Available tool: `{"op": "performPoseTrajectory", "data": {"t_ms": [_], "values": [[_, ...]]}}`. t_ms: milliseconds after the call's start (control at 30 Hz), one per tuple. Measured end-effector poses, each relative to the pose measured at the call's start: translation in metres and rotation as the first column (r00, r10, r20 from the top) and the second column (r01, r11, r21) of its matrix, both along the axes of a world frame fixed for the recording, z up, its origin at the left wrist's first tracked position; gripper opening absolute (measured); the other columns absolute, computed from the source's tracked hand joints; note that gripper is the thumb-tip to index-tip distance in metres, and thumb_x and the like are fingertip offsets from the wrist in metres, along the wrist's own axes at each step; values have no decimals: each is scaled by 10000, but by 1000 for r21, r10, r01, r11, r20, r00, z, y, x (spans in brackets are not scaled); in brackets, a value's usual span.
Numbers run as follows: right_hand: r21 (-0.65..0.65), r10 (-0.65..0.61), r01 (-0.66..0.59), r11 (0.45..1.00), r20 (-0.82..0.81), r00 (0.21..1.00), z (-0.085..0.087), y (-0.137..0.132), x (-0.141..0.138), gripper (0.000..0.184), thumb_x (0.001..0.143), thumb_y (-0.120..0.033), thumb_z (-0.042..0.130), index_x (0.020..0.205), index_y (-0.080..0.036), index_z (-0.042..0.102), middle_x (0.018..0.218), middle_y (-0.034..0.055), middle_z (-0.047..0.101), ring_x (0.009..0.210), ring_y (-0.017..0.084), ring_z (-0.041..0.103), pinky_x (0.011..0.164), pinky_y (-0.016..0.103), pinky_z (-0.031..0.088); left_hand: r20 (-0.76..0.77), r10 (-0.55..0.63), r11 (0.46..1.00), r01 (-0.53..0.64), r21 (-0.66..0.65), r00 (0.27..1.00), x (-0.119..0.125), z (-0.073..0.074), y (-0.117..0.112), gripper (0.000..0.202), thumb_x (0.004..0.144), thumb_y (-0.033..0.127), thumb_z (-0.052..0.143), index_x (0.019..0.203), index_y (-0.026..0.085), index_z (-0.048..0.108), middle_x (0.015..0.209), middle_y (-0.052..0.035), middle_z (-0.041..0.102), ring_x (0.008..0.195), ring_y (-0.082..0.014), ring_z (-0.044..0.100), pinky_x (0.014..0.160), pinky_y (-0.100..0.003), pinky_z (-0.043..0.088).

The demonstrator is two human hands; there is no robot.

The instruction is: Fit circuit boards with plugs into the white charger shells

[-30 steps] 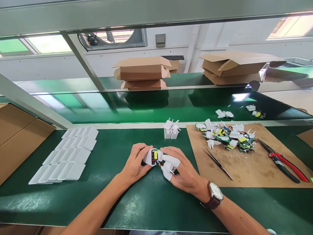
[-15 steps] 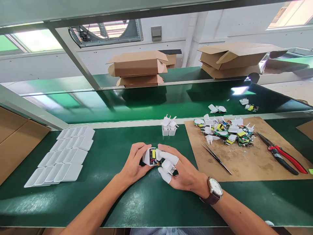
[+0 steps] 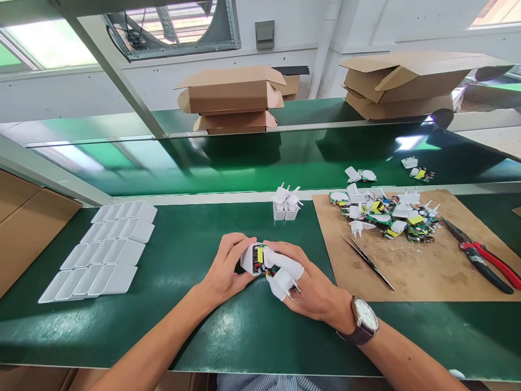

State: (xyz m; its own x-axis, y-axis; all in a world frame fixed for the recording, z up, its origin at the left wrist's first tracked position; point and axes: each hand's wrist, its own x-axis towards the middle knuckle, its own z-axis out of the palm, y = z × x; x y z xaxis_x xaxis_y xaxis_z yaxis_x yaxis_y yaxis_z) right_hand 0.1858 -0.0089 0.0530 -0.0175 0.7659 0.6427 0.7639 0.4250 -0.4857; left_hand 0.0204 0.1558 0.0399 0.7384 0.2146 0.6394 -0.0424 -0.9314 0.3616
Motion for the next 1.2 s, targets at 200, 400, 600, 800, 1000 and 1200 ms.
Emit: {"op": "performPoseTrajectory", "data": {"t_ms": [200,400,600,800,1000,1200], "values": [[-5,-9,9,1000,20,1000,-2,-2,-1,690,873,11,553,1509,-150,338,1430,223,520,1415,295,500,1088,471,569,-36,10,1000,-10,-11,999,-1,0,0,659,907,228,727,1488,254,416,1193,-121,557,1092,-254,591,913,-405,571],[-24,-20,20,999,32,999,-5,-3,-2,692,860,30,545,1501,-140,346,1464,232,494,1435,300,479,1091,478,568,-39,26,1000,-27,-13,999,-3,-2,0,651,903,217,719,1485,241,429,1205,-129,559,1103,-264,595,929,-415,566],[-23,-15,16,1000,32,999,-4,0,1,721,875,7,583,1524,-155,313,1443,220,536,1407,291,517,1066,467,588,-25,18,1000,-17,17,1000,-2,-3,1,650,902,221,724,1482,229,431,1181,-129,567,1078,-258,601,898,-402,576],[42,-25,21,999,90,996,-7,8,5,682,904,-3,538,1531,-168,328,1399,178,602,1434,274,500,1154,505,517,-35,-4,1000,4,8,999,0,-1,-1,601,919,201,688,1470,218,446,1182,-130,574,1083,-258,608,915,-401,573],[46,-5,0,999,121,993,-14,12,9,708,908,-490,741,1443,-141,435,1333,209,643,1337,301,592,1186,517,460,-152,-103,987,82,-140,983,-1,-10,1,574,963,251,624,1485,251,386,1270,-125,596,1161,-253,625,985,-408,570],[-22,-43,45,999,101,994,2,11,29,576,1020,-454,579,1508,-229,370,1433,174,594,1354,260,572,1123,474,508,-308,-159,943,52,-328,938,-4,-24,1,565,965,269,588,1491,278,384,1416,-125,598,1268,-278,609,1067,-457,535]]}}
